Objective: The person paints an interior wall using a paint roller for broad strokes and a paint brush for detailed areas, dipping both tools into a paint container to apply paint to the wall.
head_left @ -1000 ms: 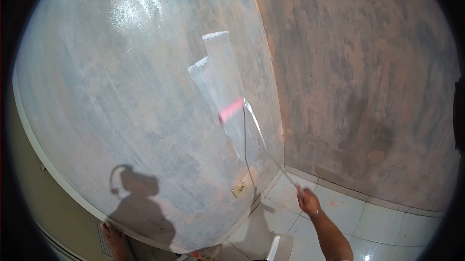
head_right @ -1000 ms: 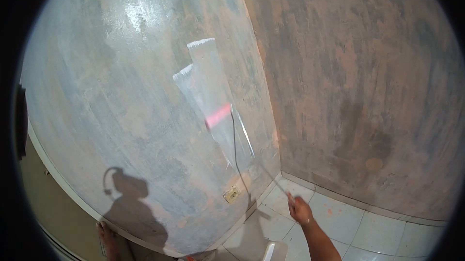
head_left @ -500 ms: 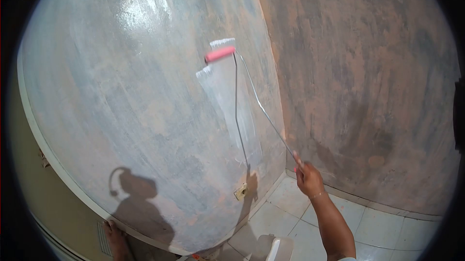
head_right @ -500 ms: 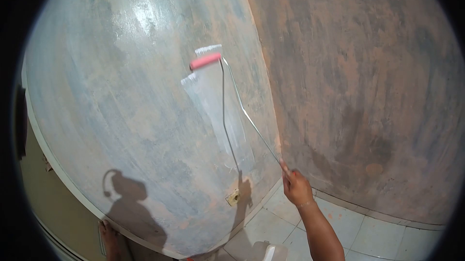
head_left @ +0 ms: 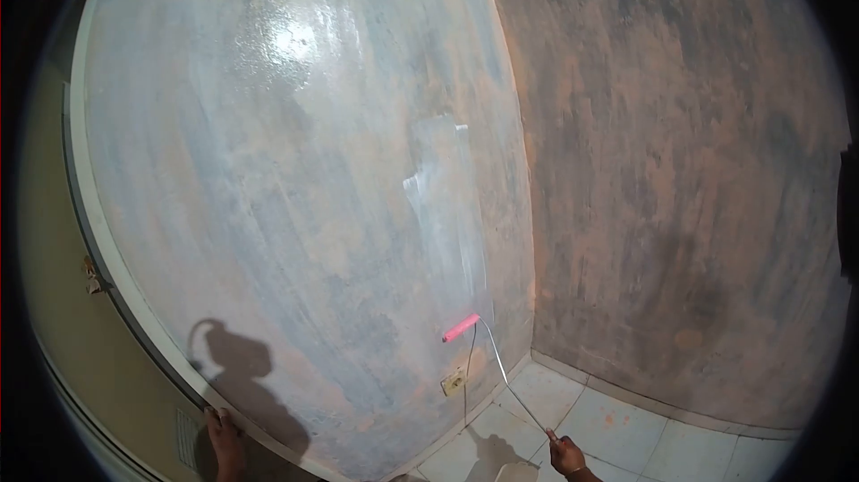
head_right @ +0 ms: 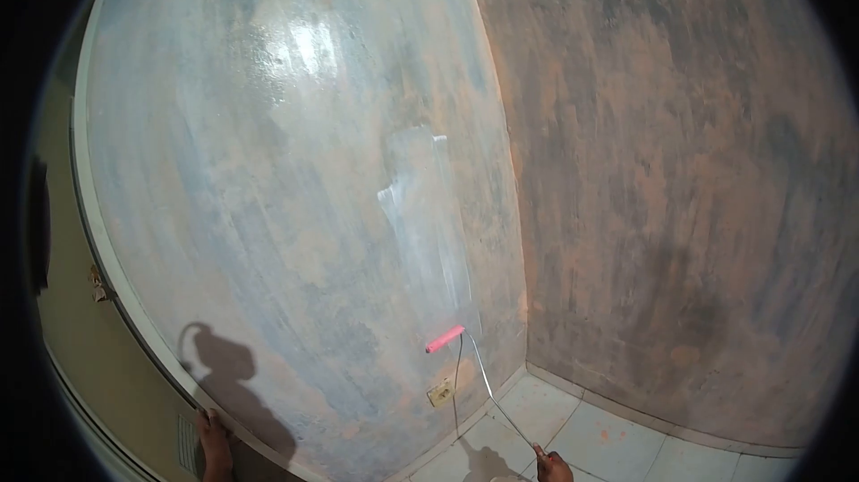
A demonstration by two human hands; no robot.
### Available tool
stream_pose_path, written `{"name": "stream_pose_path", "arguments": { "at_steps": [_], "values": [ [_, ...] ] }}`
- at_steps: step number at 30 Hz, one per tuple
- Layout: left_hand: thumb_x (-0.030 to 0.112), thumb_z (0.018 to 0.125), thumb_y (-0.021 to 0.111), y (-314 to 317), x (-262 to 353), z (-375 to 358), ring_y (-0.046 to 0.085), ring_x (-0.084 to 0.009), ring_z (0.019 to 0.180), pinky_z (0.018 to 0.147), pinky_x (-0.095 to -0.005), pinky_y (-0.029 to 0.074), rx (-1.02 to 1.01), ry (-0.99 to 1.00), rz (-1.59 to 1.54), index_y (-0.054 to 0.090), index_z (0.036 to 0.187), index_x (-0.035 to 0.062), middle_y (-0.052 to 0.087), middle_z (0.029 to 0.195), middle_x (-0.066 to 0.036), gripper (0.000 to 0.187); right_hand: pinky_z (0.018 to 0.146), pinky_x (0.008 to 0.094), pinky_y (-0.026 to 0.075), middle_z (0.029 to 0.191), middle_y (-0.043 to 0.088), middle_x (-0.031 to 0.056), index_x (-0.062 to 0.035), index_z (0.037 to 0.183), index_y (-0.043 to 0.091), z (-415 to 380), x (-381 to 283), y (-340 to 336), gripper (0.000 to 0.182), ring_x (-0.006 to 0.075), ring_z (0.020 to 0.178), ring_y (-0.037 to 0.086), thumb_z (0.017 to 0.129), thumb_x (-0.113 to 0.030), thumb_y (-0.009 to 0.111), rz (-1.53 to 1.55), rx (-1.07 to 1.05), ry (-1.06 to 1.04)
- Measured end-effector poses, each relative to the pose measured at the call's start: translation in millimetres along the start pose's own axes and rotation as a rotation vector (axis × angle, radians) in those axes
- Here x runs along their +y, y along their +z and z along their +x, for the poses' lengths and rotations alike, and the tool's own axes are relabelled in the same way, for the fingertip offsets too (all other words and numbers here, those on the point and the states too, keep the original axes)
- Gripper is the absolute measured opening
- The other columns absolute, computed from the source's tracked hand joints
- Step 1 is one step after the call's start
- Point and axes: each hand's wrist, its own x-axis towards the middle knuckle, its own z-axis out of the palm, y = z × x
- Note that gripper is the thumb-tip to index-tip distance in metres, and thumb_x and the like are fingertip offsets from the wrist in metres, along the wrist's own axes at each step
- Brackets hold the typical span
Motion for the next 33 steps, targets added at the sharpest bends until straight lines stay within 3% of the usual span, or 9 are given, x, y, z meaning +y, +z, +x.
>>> {"name": "stream_pose_path", "arguments": {
  "at_steps": [4, 7, 13, 17, 20, 24, 26, 31, 33],
  "values": [
    [0.029, 0.102, 0.041, 9, 16, -5, 0.044, -0.0078, 0.074, 0.063, -0.0259, 0.040, -0.028, 0.010, -0.056, 0.040, 0.122, 0.0072, 0.046, 0.088, 0.001, 0.030, 0.052, 0.0452, 0.048, 0.072, 0.053, 0.0160, -0.0236, 0.138, 0.047, 55, -25, -30, 0.053, 0.0362, 0.059, 0.056, 0.088, -0.012, 0.058, 0.039, 0.127, -0.100],
    [0.030, 0.102, 0.040, 2, 12, -2, 0.044, -0.0088, 0.076, 0.064, -0.0279, 0.042, -0.078, 0.030, -0.019, 0.045, 0.105, 0.0113, 0.046, 0.088, 0.002, 0.020, 0.050, 0.0444, 0.047, 0.068, 0.051, 0.0149, -0.0259, 0.140, 0.044, 130, -95, -86, 0.058, 0.0346, 0.055, 0.054, 0.087, -0.011, 0.061, 0.013, 0.301, -0.197],
    [0.030, 0.101, 0.040, 3, 8, 0, 0.042, -0.0082, 0.071, 0.061, -0.0267, 0.040, -0.049, 0.027, -0.018, 0.043, 0.099, 0.0129, 0.043, 0.083, 0.003, 0.017, 0.052, 0.0464, 0.046, 0.069, 0.053, 0.0170, -0.0253, 0.144, 0.037, 222, -208, -192, 0.062, 0.0370, 0.056, 0.054, 0.089, -0.011, 0.059, 0.108, 0.424, -0.368],
    [0.026, 0.102, 0.041, 8, 19, -5, 0.038, -0.0062, 0.069, 0.061, -0.0251, 0.039, -0.044, 0.014, -0.038, 0.041, 0.096, 0.0111, 0.039, 0.079, 0.004, 0.016, 0.054, 0.0467, 0.047, 0.070, 0.053, 0.0173, -0.0248, 0.145, 0.035, 199, -171, -138, 0.063, 0.0372, 0.058, 0.055, 0.089, -0.011, 0.058, 0.083, 0.340, -0.309],
    [0.028, 0.101, 0.042, 11, 24, -8, 0.038, -0.0061, 0.069, 0.060, -0.0251, 0.039, -0.025, 0.006, -0.061, 0.041, 0.095, 0.0128, 0.039, 0.079, 0.004, 0.017, 0.058, 0.0453, 0.049, 0.077, 0.056, 0.0188, -0.0187, 0.141, 0.043, 125, -111, -69, 0.054, 0.0372, 0.064, 0.057, 0.089, -0.010, 0.058, 0.041, 0.148, -0.130],
    [0.030, 0.101, 0.042, 11, 21, -5, 0.039, -0.0059, 0.068, 0.060, -0.0251, 0.039, 0.003, -0.011, -0.022, 0.042, 0.095, 0.0150, 0.039, 0.079, 0.005, 0.016, 0.052, 0.0468, 0.048, 0.071, 0.054, 0.0172, -0.0268, 0.143, 0.039, 21, -23, -5, 0.059, 0.0364, 0.057, 0.057, 0.088, -0.014, 0.057, 0.048, 0.010, -0.077],
    [0.030, 0.101, 0.042, 9, 16, -4, 0.039, -0.0058, 0.068, 0.060, -0.0252, 0.039, 0.008, -0.032, -0.002, 0.042, 0.095, 0.0155, 0.039, 0.079, 0.005, 0.015, 0.053, 0.0471, 0.049, 0.072, 0.055, 0.0180, -0.0232, 0.141, 0.041, -12, 8, 11, 0.053, 0.0369, 0.058, 0.056, 0.090, -0.016, 0.055, 0.029, -0.041, -0.059],
    [0.031, 0.101, 0.042, 11, 19, -5, 0.041, -0.0059, 0.071, 0.061, -0.0256, 0.040, 0.007, -0.017, -0.034, 0.043, 0.098, 0.0152, 0.042, 0.082, 0.005, 0.016, 0.054, 0.0461, 0.049, 0.072, 0.055, 0.0180, -0.0198, 0.139, 0.045, 16, -25, -10, 0.049, 0.0369, 0.059, 0.056, 0.092, -0.016, 0.054, -0.017, -0.006, -0.018],
    [0.031, 0.101, 0.042, 12, 21, -5, 0.042, -0.0061, 0.072, 0.062, -0.0258, 0.040, 0.012, -0.022, -0.033, 0.043, 0.099, 0.0150, 0.043, 0.083, 0.005, 0.017, 0.052, 0.0461, 0.048, 0.070, 0.055, 0.0164, -0.0300, 0.141, 0.041, 65, -53, -31, 0.058, 0.0363, 0.057, 0.057, 0.088, -0.014, 0.057, 0.027, 0.129, -0.088]
  ]
}}
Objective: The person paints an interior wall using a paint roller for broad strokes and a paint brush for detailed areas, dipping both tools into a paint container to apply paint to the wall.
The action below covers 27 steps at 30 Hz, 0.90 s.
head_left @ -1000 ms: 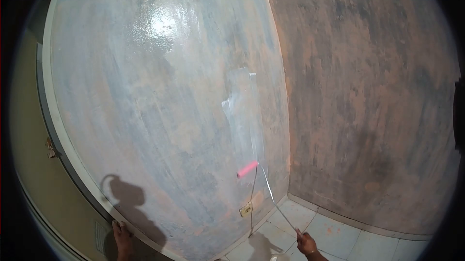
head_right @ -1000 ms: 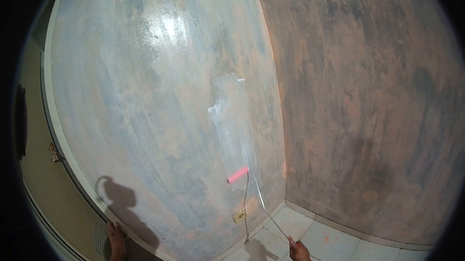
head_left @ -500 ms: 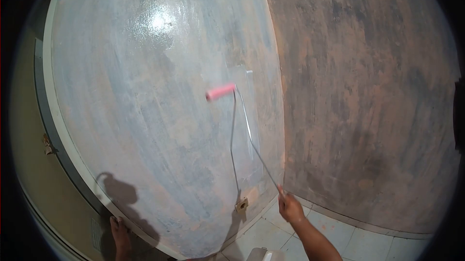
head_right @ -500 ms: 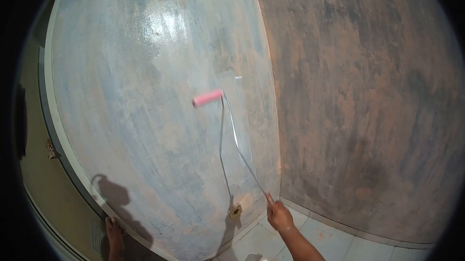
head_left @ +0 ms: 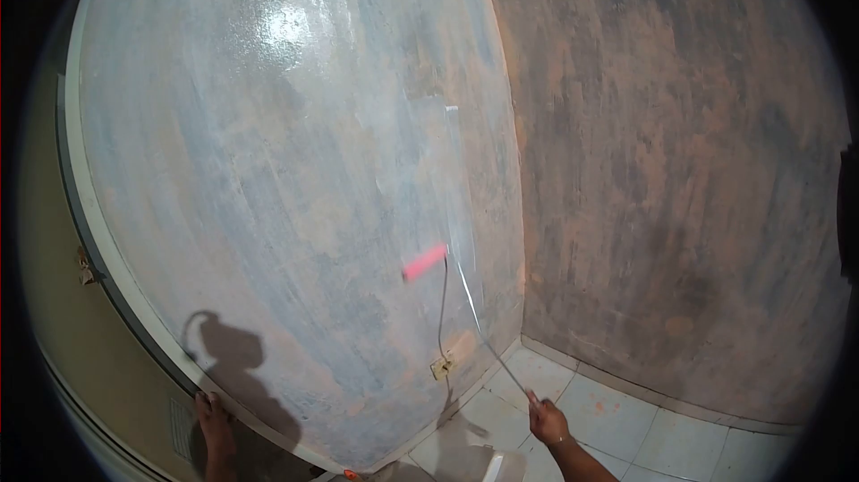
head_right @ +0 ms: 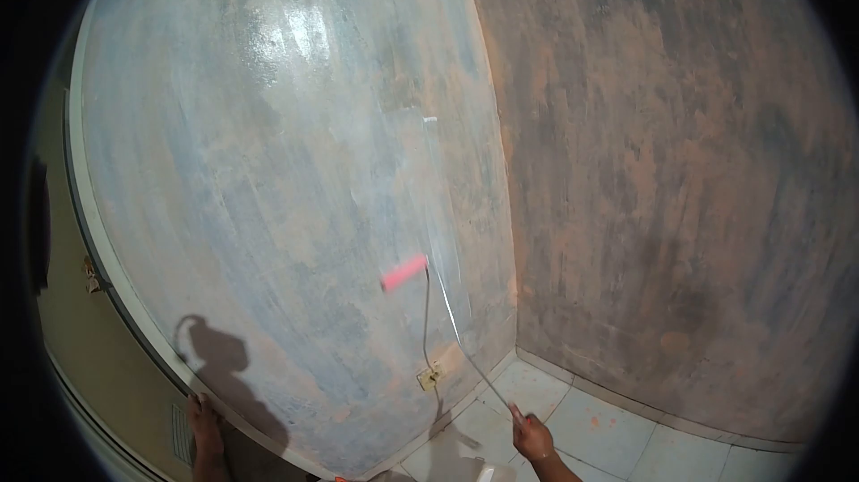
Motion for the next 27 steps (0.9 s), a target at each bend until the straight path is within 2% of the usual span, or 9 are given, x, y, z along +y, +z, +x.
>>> {"name": "stream_pose_path", "arguments": {
  "at_steps": [2, 4, 8, 12, 13, 21, 23, 24, 27],
  "values": [
    [0.032, 0.101, 0.042, -7, -4, 1, 0.042, -0.0062, 0.073, 0.062, -0.0260, 0.040, 0.009, -0.009, 0.004, 0.043, 0.099, 0.0148, 0.043, 0.084, 0.004, 0.017, 0.053, 0.0454, 0.048, 0.068, 0.053, 0.0157, -0.0286, 0.141, 0.042, 64, -58, -45, 0.058, 0.0361, 0.057, 0.056, 0.088, -0.013, 0.058, 0.000, 0.097, -0.041],
    [0.039, 0.099, 0.046, -16, -17, 10, 0.049, -0.0130, 0.090, 0.075, -0.0331, 0.042, -0.062, -0.067, -0.001, 0.044, 0.125, 0.0114, 0.050, 0.105, 0.000, 0.038, 0.054, 0.0456, 0.048, 0.068, 0.052, 0.0163, -0.0277, 0.142, 0.040, 121, -117, -92, 0.058, 0.0369, 0.058, 0.056, 0.088, -0.013, 0.057, -0.003, 0.204, -0.103],
    [0.039, 0.099, 0.046, -16, -16, 9, 0.049, -0.0126, 0.089, 0.074, -0.0328, 0.042, -0.057, -0.056, 0.005, 0.045, 0.122, 0.0121, 0.050, 0.102, 0.000, 0.035, 0.055, 0.0469, 0.047, 0.070, 0.052, 0.0182, -0.0284, 0.146, 0.032, 201, -194, -166, 0.063, 0.0389, 0.058, 0.055, 0.090, -0.013, 0.056, 0.086, 0.264, -0.215],
    [0.034, 0.100, 0.043, -7, -3, 1, 0.044, -0.0094, 0.080, 0.068, -0.0296, 0.041, -0.072, 0.003, -0.003, 0.044, 0.108, 0.0132, 0.046, 0.091, 0.002, 0.022, 0.056, 0.0476, 0.047, 0.072, 0.053, 0.0191, -0.0290, 0.148, 0.027, 206, -175, -143, 0.066, 0.0396, 0.059, 0.056, 0.090, -0.013, 0.055, 0.033, 0.229, -0.207],
    [0.029, 0.102, 0.041, -4, 0, 0, 0.039, -0.0062, 0.071, 0.062, -0.0261, 0.040, -0.045, 0.015, -0.011, 0.042, 0.098, 0.0138, 0.041, 0.082, 0.004, 0.016, 0.057, 0.0478, 0.047, 0.073, 0.054, 0.0193, -0.0290, 0.149, 0.025, 184, -156, -122, 0.067, 0.0398, 0.060, 0.056, 0.090, -0.013, 0.055, -0.017, 0.181, -0.171],
    [0.027, 0.102, 0.039, -1, 3, 0, 0.040, -0.0065, 0.072, 0.063, -0.0263, 0.040, -0.051, -0.002, -0.021, 0.043, 0.102, 0.0118, 0.043, 0.083, 0.003, 0.015, 0.053, 0.0493, 0.048, 0.075, 0.057, 0.0198, -0.0217, 0.141, 0.042, -61, 27, 9, 0.052, 0.0391, 0.057, 0.057, 0.091, -0.018, 0.056, -0.084, -0.140, -0.020],
    [0.026, 0.102, 0.039, -1, 1, -1, 0.041, -0.0068, 0.072, 0.063, -0.0265, 0.040, -0.060, 0.005, -0.026, 0.043, 0.103, 0.0114, 0.043, 0.084, 0.003, 0.015, 0.065, 0.0325, 0.047, 0.083, 0.060, 0.0044, 0.0012, 0.115, 0.059, -78, 24, 11, 0.035, 0.0183, 0.068, 0.052, 0.101, -0.027, 0.044, -0.082, -0.114, 0.030],
    [0.026, 0.102, 0.039, 0, 2, -1, 0.041, -0.0072, 0.072, 0.063, -0.0265, 0.040, -0.059, 0.005, -0.049, 0.043, 0.103, 0.0110, 0.043, 0.084, 0.003, 0.015, 0.050, 0.0495, 0.048, 0.072, 0.057, 0.0199, -0.0222, 0.140, 0.042, -63, 11, 6, 0.054, 0.0388, 0.054, 0.056, 0.089, -0.017, 0.058, -0.043, -0.150, 0.043],
    [0.025, 0.102, 0.039, -4, -5, 1, 0.042, -0.0079, 0.072, 0.062, -0.0266, 0.040, -0.062, 0.016, -0.084, 0.042, 0.102, 0.0103, 0.044, 0.085, 0.002, 0.015, 0.054, 0.0481, 0.048, 0.073, 0.056, 0.0187, -0.0235, 0.142, 0.041, 17, -53, -15, 0.057, 0.0378, 0.058, 0.057, 0.088, -0.013, 0.057, 0.008, 0.013, -0.013]
  ]
}}
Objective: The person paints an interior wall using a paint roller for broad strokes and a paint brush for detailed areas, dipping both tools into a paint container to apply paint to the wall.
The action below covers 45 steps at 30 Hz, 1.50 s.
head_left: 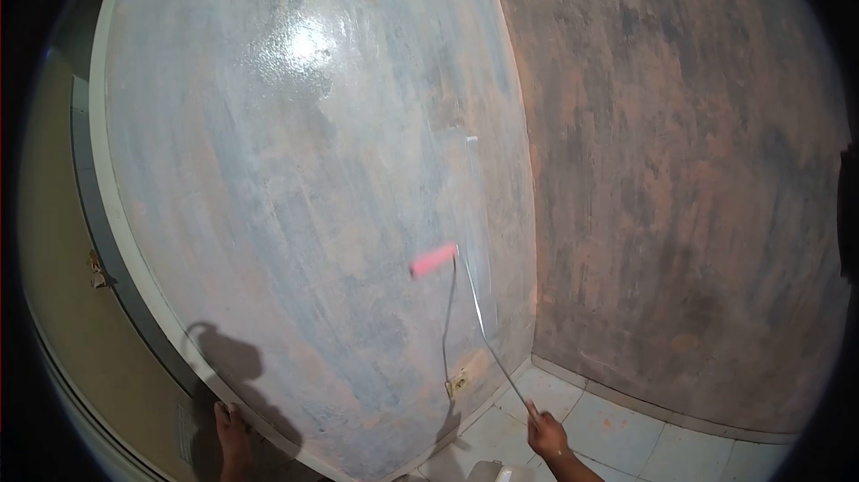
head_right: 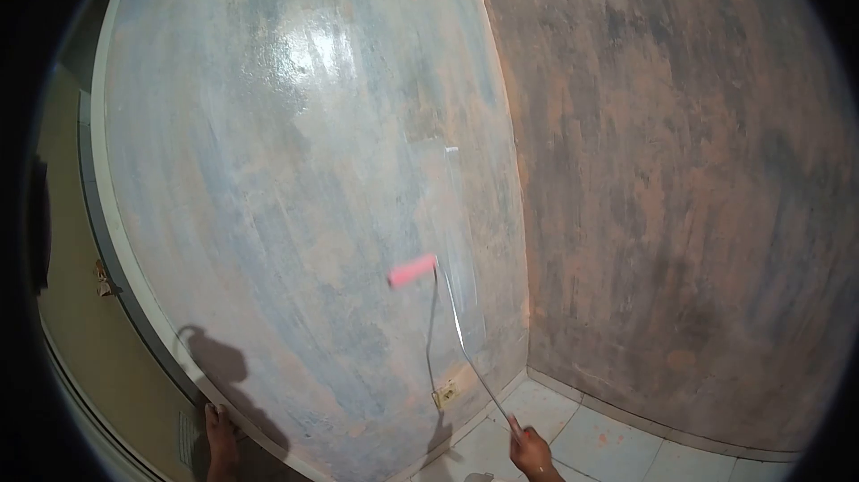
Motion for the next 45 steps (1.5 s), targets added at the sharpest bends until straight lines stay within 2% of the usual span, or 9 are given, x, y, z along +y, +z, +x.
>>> {"name": "stream_pose_path", "arguments": {
  "at_steps": [9, 14, 17, 21, 25, 29, 35, 40, 45],
  "values": [
    [0.022, 0.102, 0.041, -2, -2, 3, 0.040, -0.0073, 0.067, 0.059, -0.0262, 0.038, 0.005, -0.042, -0.043, 0.042, 0.099, 0.0116, 0.042, 0.079, 0.002, 0.011, 0.066, 0.0467, 0.048, 0.072, 0.059, 0.0227, -0.0220, 0.143, 0.038, 251, -226, -199, 0.053, 0.0403, 0.067, 0.059, 0.093, -0.014, 0.050, 0.163, 0.247, -0.084],
    [0.031, 0.102, 0.039, -11, -13, 9, 0.053, -0.0149, 0.082, 0.069, -0.0335, 0.051, -0.044, -0.053, 0.029, 0.041, 0.105, 0.0095, 0.048, 0.094, -0.003, 0.022, 0.066, 0.0469, 0.047, 0.075, 0.059, 0.0233, -0.0251, 0.143, 0.040, 252, -147, -174, 0.055, 0.0397, 0.070, 0.058, 0.091, -0.012, 0.052, 0.100, 0.261, -0.162],
    [0.031, 0.102, 0.038, -13, -12, 7, 0.052, -0.0158, 0.085, 0.072, -0.0353, 0.050, -0.055, -0.102, 0.043, 0.041, 0.105, 0.0092, 0.049, 0.096, -0.004, 0.022, 0.065, 0.0456, 0.047, 0.077, 0.059, 0.0227, -0.0247, 0.144, 0.038, 178, -55, -99, 0.057, 0.0399, 0.069, 0.057, 0.090, -0.012, 0.053, -0.002, 0.135, -0.102],
    [0.028, 0.099, 0.048, -31, -42, 14, 0.054, -0.0222, 0.086, 0.081, -0.0378, 0.048, -0.137, 0.015, -0.102, 0.039, 0.128, 0.0036, 0.054, 0.109, -0.009, 0.039, 0.060, 0.0468, 0.049, 0.072, 0.056, 0.0204, -0.0248, 0.142, 0.041, 39, 43, -10, 0.055, 0.0399, 0.062, 0.057, 0.090, -0.014, 0.055, -0.017, -0.004, 0.011],
    [0.032, 0.099, 0.049, -12, -3, 0, 0.055, -0.0243, 0.094, 0.084, -0.0383, 0.048, -0.018, -0.057, 0.011, 0.034, 0.136, 0.0029, 0.053, 0.119, -0.010, 0.049, 0.060, 0.0454, 0.049, 0.070, 0.058, 0.0185, -0.0134, 0.136, 0.049, -15, 44, 5, 0.050, 0.0373, 0.064, 0.057, 0.088, -0.012, 0.057, 0.022, -0.025, 0.064],
    [0.039, 0.099, 0.048, -10, 10, -4, 0.053, -0.0257, 0.106, 0.087, -0.0383, 0.047, -0.030, -0.079, 0.128, 0.035, 0.136, 0.0026, 0.050, 0.125, -0.012, 0.054, 0.060, 0.0479, 0.048, 0.071, 0.056, 0.0210, -0.0220, 0.142, 0.041, 88, -7, -44, 0.056, 0.0408, 0.065, 0.058, 0.089, -0.012, 0.056, 0.049, 0.110, -0.021],
    [0.046, 0.097, 0.050, -6, 23, -13, 0.049, -0.0165, 0.085, 0.079, -0.0322, 0.045, -0.109, -0.019, 0.058, 0.035, 0.139, 0.0035, 0.050, 0.100, -0.005, 0.062, 0.065, 0.0425, 0.047, 0.078, 0.058, 0.0263, -0.0155, 0.138, 0.046, 240, -145, -181, 0.049, 0.0423, 0.071, 0.059, 0.091, -0.008, 0.054, 0.198, 0.264, -0.081],
    [0.046, 0.096, 0.053, -23, -5, 2, 0.053, -0.0194, 0.098, 0.085, -0.0345, 0.046, -0.127, -0.085, 0.132, 0.030, 0.143, 0.0041, 0.052, 0.117, -0.009, 0.067, 0.065, 0.0478, 0.047, 0.076, 0.058, 0.0251, -0.0236, 0.140, 0.043, 255, -98, -164, 0.053, 0.0409, 0.072, 0.058, 0.090, -0.011, 0.053, 0.129, 0.286, -0.099],
    [0.044, 0.096, 0.053, -16, 4, -7, 0.054, -0.0214, 0.100, 0.086, -0.0352, 0.047, -0.088, -0.052, 0.028, 0.026, 0.145, 0.0032, 0.049, 0.126, -0.009, 0.069, 0.064, 0.0463, 0.048, 0.077, 0.059, 0.0212, -0.0209, 0.139, 0.045, 124, 28, -56, 0.050, 0.0390, 0.070, 0.058, 0.091, -0.015, 0.054, 0.023, 0.086, -0.010]
  ]
}}
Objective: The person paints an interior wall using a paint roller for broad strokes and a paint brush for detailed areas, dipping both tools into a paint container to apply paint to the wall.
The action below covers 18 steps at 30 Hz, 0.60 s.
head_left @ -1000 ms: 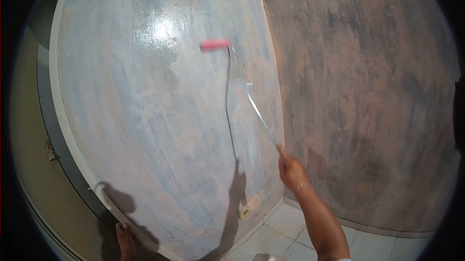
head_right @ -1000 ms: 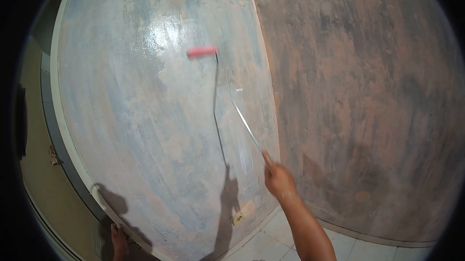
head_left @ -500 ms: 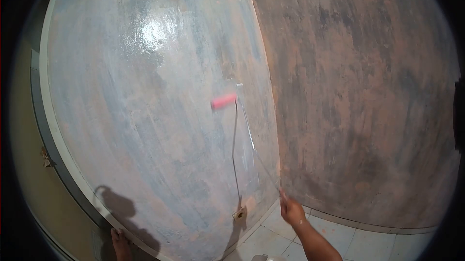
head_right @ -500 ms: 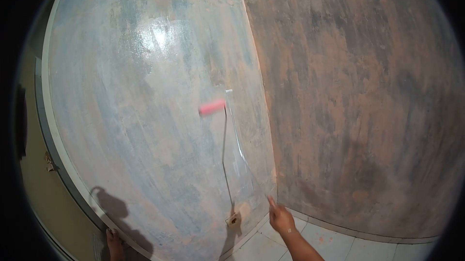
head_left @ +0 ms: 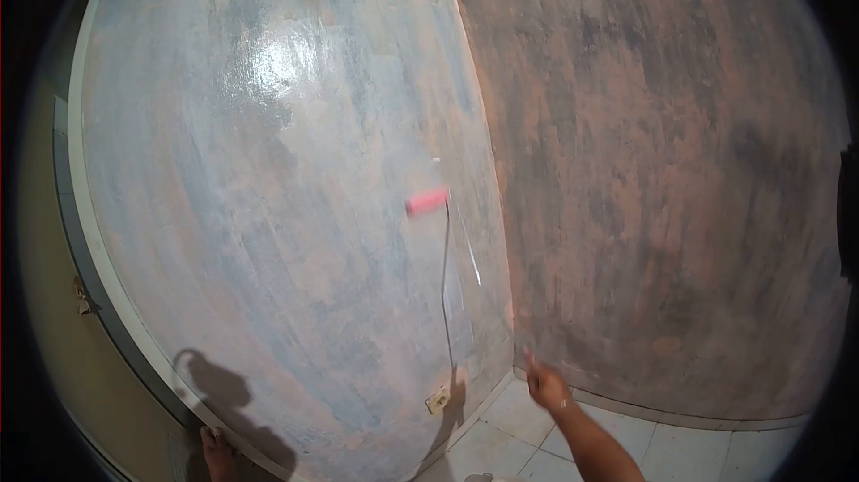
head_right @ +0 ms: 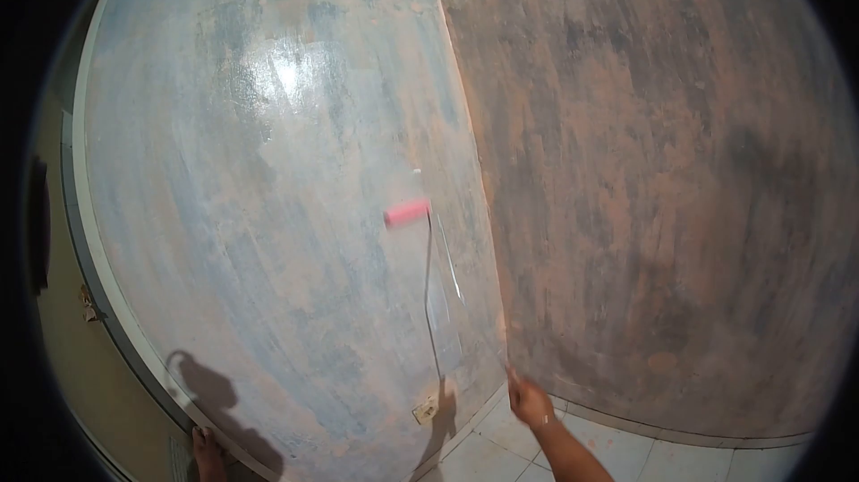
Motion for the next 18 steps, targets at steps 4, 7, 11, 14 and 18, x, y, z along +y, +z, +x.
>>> {"name": "stream_pose_path", "arguments": {
  "at_steps": [4, 7, 11, 14, 18],
  "values": [
    [0.041, 0.097, 0.052, 1, 0, 1, 0.054, -0.0227, 0.099, 0.081, -0.0349, 0.049, -0.052, -0.026, -0.043, 0.032, 0.141, 0.0044, 0.051, 0.122, -0.009, 0.060, 0.059, 0.0444, 0.048, 0.071, 0.059, 0.0180, -0.0175, 0.131, 0.055, -139, 79, 59, 0.042, 0.0349, 0.062, 0.057, 0.089, -0.014, 0.056, 0.024, -0.119, 0.087],
    [0.036, 0.099, 0.051, 16, 23, -12, 0.053, -0.0162, 0.081, 0.066, -0.0306, 0.048, 0.009, -0.019, 0.053, 0.041, 0.128, 0.0066, 0.053, 0.098, -0.005, 0.043, 0.063, 0.0451, 0.049, 0.073, 0.060, 0.0193, -0.0176, 0.138, 0.048, -132, 64, 49, 0.050, 0.0358, 0.067, 0.060, 0.089, -0.012, 0.055, -0.037, -0.130, 0.110],
    [0.034, 0.099, 0.050, -5, -22, 17, 0.044, -0.0098, 0.064, 0.054, -0.0266, 0.041, -0.018, 0.068, 0.011, 0.045, 0.113, 0.0105, 0.046, 0.078, 0.002, 0.027, 0.062, 0.0459, 0.048, 0.073, 0.059, 0.0206, -0.0201, 0.140, 0.044, -28, 6, 8, 0.054, 0.0397, 0.065, 0.059, 0.088, -0.014, 0.057, 0.063, 0.030, 0.007],
    [0.033, 0.100, 0.049, 3, -12, 15, 0.039, -0.0079, 0.055, 0.050, -0.0256, 0.037, 0.021, 0.010, -0.089, 0.045, 0.109, 0.0123, 0.042, 0.070, 0.005, 0.023, 0.062, 0.0441, 0.047, 0.075, 0.059, 0.0238, -0.0167, 0.137, 0.048, 66, -83, -62, 0.052, 0.0399, 0.069, 0.060, 0.087, -0.009, 0.058, 0.135, 0.115, -0.002],
    [0.030, 0.100, 0.048, 4, -12, 11, 0.040, -0.0082, 0.056, 0.050, -0.0254, 0.037, 0.022, 0.004, -0.090, 0.045, 0.108, 0.0133, 0.043, 0.071, 0.004, 0.019, 0.066, 0.0434, 0.048, 0.079, 0.060, 0.0256, -0.0169, 0.135, 0.052, 155, -124, -104, 0.047, 0.0422, 0.071, 0.060, 0.088, -0.009, 0.056, 0.182, 0.178, 0.005]
  ]
}}
